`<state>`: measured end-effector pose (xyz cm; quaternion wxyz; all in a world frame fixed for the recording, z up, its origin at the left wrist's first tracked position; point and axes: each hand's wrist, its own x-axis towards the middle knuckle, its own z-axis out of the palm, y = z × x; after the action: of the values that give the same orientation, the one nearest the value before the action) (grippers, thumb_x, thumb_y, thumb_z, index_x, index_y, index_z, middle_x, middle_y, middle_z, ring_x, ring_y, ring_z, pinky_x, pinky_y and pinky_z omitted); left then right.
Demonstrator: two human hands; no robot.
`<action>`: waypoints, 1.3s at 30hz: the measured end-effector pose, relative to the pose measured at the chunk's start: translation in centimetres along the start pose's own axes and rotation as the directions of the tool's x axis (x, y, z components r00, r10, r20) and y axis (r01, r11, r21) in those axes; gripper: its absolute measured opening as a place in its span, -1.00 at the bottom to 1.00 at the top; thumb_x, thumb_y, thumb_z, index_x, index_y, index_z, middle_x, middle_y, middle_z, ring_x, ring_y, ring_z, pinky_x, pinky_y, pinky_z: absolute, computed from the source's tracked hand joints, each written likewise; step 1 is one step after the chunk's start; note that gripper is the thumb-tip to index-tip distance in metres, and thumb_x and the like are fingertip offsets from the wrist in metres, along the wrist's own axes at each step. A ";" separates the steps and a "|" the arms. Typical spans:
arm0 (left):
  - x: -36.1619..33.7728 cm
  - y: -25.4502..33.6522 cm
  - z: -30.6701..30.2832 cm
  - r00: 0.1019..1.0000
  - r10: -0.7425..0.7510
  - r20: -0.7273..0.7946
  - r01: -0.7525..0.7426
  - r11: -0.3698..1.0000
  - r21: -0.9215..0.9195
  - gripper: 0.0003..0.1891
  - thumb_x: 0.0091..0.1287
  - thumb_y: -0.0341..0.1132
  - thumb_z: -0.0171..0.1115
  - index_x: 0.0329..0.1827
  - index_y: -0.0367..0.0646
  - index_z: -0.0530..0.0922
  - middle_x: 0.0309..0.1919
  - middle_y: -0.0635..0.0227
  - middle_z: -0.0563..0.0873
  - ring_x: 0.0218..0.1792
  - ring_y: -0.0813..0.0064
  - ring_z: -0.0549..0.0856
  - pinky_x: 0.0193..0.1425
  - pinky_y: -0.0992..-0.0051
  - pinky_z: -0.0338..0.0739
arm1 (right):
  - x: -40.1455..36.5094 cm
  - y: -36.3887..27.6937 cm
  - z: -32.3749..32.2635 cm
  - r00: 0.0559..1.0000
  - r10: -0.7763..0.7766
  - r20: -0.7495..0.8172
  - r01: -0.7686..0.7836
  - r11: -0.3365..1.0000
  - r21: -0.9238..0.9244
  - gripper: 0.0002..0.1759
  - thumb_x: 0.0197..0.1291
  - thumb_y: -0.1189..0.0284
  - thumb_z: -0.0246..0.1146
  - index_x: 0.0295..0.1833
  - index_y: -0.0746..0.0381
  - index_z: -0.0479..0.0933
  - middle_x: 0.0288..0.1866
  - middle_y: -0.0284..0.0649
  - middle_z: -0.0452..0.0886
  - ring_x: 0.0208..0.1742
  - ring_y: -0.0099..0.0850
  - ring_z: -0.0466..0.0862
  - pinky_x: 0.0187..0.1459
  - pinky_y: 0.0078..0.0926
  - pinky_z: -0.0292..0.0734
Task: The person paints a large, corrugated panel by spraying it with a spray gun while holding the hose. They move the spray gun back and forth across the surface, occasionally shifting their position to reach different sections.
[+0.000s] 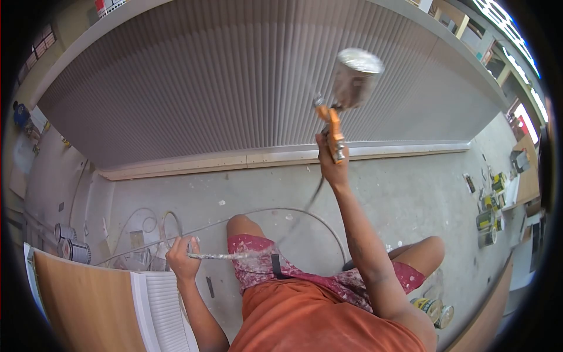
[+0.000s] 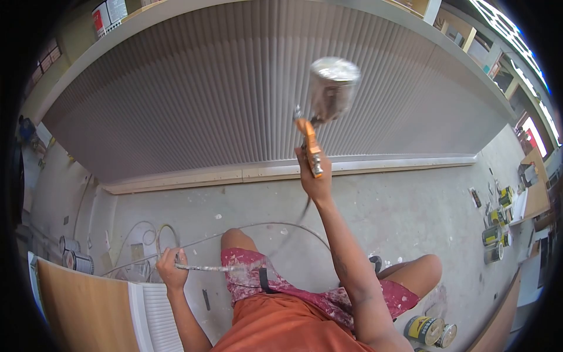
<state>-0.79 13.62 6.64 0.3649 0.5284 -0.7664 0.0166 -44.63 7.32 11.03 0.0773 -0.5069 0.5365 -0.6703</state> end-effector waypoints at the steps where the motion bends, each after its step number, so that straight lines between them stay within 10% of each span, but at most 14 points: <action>1: 0.0 0.0 0.1 1.000 -0.001 -0.002 0.001 1.000 0.001 -0.92 0.29 -0.40 0.36 -0.31 -0.23 0.67 -0.46 0.07 0.65 -0.50 0.03 0.66 -0.38 0.19 0.52 | 0.9 0.1 -0.3 1.000 -0.005 0.011 0.004 0.997 0.076 -0.81 0.44 0.45 0.33 -0.09 0.37 0.52 -0.44 -0.29 0.49 -0.39 -0.51 0.45 -0.32 -0.49 0.41; 8: 0.0 -0.1 -0.1 0.999 0.013 -0.034 -0.012 0.999 0.035 -0.93 0.28 -0.41 0.37 -0.30 -0.22 0.68 -0.46 0.09 0.63 -0.51 0.04 0.65 -0.41 0.19 0.49 | -0.8 1.7 0.5 0.990 -0.143 0.004 0.143 0.990 -0.003 -0.84 0.46 0.45 0.30 -0.15 0.27 0.47 -0.43 -0.47 0.40 -0.42 -0.69 0.35 -0.38 -0.61 0.32; 10: -0.1 -0.1 -0.2 0.999 0.020 -0.030 -0.018 0.999 0.044 -0.93 0.28 -0.41 0.36 -0.30 -0.22 0.68 -0.46 0.10 0.63 -0.51 0.04 0.64 -0.41 0.20 0.49 | -3.6 3.8 -0.1 0.972 0.166 0.168 -0.139 0.977 -0.165 -0.76 0.41 0.42 0.33 0.00 0.39 0.56 -0.27 -0.32 0.62 -0.25 -0.53 0.53 -0.15 -0.41 0.51; 11: -0.2 0.0 -0.2 0.999 0.023 -0.031 -0.022 0.999 0.029 -0.94 0.27 -0.41 0.36 -0.31 -0.20 0.67 -0.46 0.14 0.63 -0.51 0.04 0.64 -0.43 0.20 0.49 | -4.9 4.4 0.0 0.952 0.231 0.200 -0.203 0.967 -0.152 -0.68 0.40 0.34 0.31 0.16 0.27 0.58 -0.16 0.10 0.68 -0.15 0.02 0.68 -0.04 -0.27 0.54; 15: -0.3 0.1 -0.3 0.999 0.018 -0.042 -0.018 1.000 0.001 -0.94 0.27 -0.41 0.33 -0.32 -0.19 0.67 -0.47 0.18 0.63 -0.51 0.06 0.64 -0.45 0.20 0.47 | -6.2 5.4 -0.6 0.705 0.634 0.318 -0.401 0.725 -0.560 -0.65 0.39 0.32 0.31 0.18 0.26 0.58 -0.11 0.12 0.70 -0.07 0.11 0.69 -0.04 -0.23 0.54; 21: -0.4 0.3 -0.6 0.999 -0.007 -0.038 0.007 1.000 0.005 -0.94 0.27 -0.40 0.33 -0.32 -0.20 0.67 -0.48 0.17 0.61 -0.52 0.08 0.63 -0.45 0.20 0.46 | -1.6 1.5 0.0 0.936 0.282 0.211 -0.220 0.936 -0.275 -0.71 0.40 0.36 0.31 0.09 0.34 0.56 -0.20 0.01 0.70 -0.27 -0.03 0.66 -0.15 -0.28 0.54; 22: -0.4 0.2 -0.6 0.999 -0.004 -0.039 0.004 1.000 0.008 -0.94 0.27 -0.40 0.33 -0.32 -0.20 0.67 -0.48 0.17 0.61 -0.52 0.08 0.63 -0.45 0.20 0.46 | -0.3 -0.1 0.2 0.984 0.123 0.131 -0.107 0.987 -0.123 -0.78 0.42 0.38 0.32 -0.05 0.33 0.53 -0.34 -0.20 0.58 -0.38 -0.34 0.54 -0.29 -0.40 0.44; 23: -0.4 0.1 -0.5 0.999 0.000 -0.048 0.000 1.000 0.018 -0.94 0.26 -0.40 0.34 -0.32 -0.20 0.67 -0.49 0.17 0.61 -0.53 0.07 0.63 -0.45 0.20 0.46 | 0.7 -0.9 0.4 0.999 -0.028 0.025 0.028 0.999 0.018 -0.78 0.44 0.40 0.32 -0.19 0.31 0.50 -0.48 -0.42 0.45 -0.50 -0.64 0.41 -0.44 -0.51 0.34; 30: -0.7 -0.4 -0.2 0.997 0.016 -0.075 -0.012 0.999 0.050 -0.94 0.24 -0.41 0.36 -0.33 -0.19 0.66 -0.50 0.17 0.60 -0.55 0.06 0.61 -0.46 0.18 0.45 | 0.1 2.5 -0.1 0.988 -0.156 0.021 0.155 0.987 0.035 -0.86 0.47 0.45 0.30 -0.12 0.22 0.46 -0.44 -0.50 0.40 -0.47 -0.73 0.36 -0.46 -0.66 0.27; 35: -0.8 -0.1 -0.4 0.999 0.027 -0.028 -0.026 0.999 0.024 -0.94 0.26 -0.42 0.36 -0.33 -0.20 0.66 -0.48 0.14 0.61 -0.53 0.06 0.62 -0.45 0.19 0.46 | -6.8 5.7 -0.7 0.868 0.412 0.276 -0.309 0.884 -0.351 -0.71 0.39 0.31 0.31 0.02 0.33 0.56 -0.20 0.06 0.69 -0.16 -0.01 0.69 -0.05 -0.21 0.54; 39: -0.5 0.1 -0.4 0.999 0.026 -0.035 -0.026 0.999 -0.025 -0.94 0.28 -0.43 0.34 -0.31 -0.22 0.65 -0.47 0.11 0.62 -0.52 0.06 0.63 -0.43 0.19 0.47 | -7.8 6.9 -0.3 0.766 0.547 0.337 -0.351 0.796 -0.493 -0.68 0.38 0.25 0.29 0.01 0.30 0.56 -0.13 0.12 0.70 -0.10 0.21 0.62 -0.05 -0.07 0.52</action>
<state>-0.53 14.25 6.66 0.3846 0.5133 -0.7669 0.0206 -44.20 9.75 0.94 0.2589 -0.5093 0.7353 -0.3647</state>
